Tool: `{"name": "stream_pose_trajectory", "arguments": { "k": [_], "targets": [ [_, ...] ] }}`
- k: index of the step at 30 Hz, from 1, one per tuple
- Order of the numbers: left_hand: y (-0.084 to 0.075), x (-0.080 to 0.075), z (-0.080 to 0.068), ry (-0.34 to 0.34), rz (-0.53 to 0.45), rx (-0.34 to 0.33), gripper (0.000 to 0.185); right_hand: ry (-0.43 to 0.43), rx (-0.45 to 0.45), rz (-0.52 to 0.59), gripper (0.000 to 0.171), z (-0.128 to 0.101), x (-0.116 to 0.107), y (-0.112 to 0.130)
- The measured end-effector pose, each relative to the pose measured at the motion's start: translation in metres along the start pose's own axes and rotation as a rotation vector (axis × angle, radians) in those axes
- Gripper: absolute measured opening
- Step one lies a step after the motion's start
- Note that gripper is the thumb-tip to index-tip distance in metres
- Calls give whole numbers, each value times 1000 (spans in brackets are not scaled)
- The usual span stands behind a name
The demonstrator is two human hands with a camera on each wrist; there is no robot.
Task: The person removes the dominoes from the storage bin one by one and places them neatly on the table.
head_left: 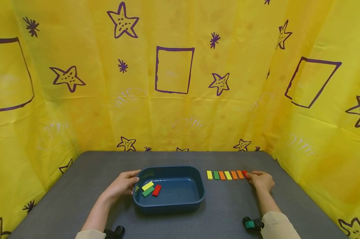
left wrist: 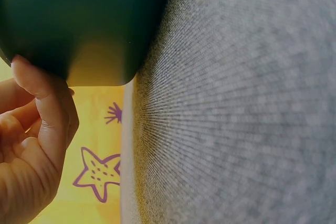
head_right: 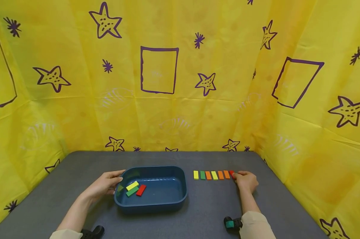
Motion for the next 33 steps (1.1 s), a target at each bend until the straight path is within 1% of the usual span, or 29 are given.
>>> {"name": "stream_pose_trajectory", "arguments": {
  "k": [4, 8, 13, 16, 21, 27, 33],
  "targets": [
    [-1, 0, 0, 11, 1, 8, 52, -20, -3, -13, 43, -2, -1, 9],
    [-2, 0, 0, 15, 0, 17, 52, 13, -30, -1, 47, -9, 0, 26],
    [-1, -1, 2, 13, -1, 14, 52, 44, -126, -5, 47, -24, 7, 48],
    [0, -1, 2, 13, -1, 9, 52, 76, -174, 29, 46, -33, 15, 61],
    [1, -1, 1, 5, 1, 6, 53, 194, -190, 115, 49, -50, 34, 82],
    [2, -1, 1, 9, 3, 13, 53, 333, -232, 207, 44, -76, 58, 103],
    [1, -1, 1, 10, 3, 21, 53, 406, -281, 217, 38, -104, 79, 121]
  ]
}}
Point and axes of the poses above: each hand's wrist, its own z-axis towards the middle knuckle, its own x-axis out of the palm, y = z × x, the point moved 6 cm from there along z, towards the middle knuckle, and after that the axes turned 2 degrees about z, right-handed, at the moved point
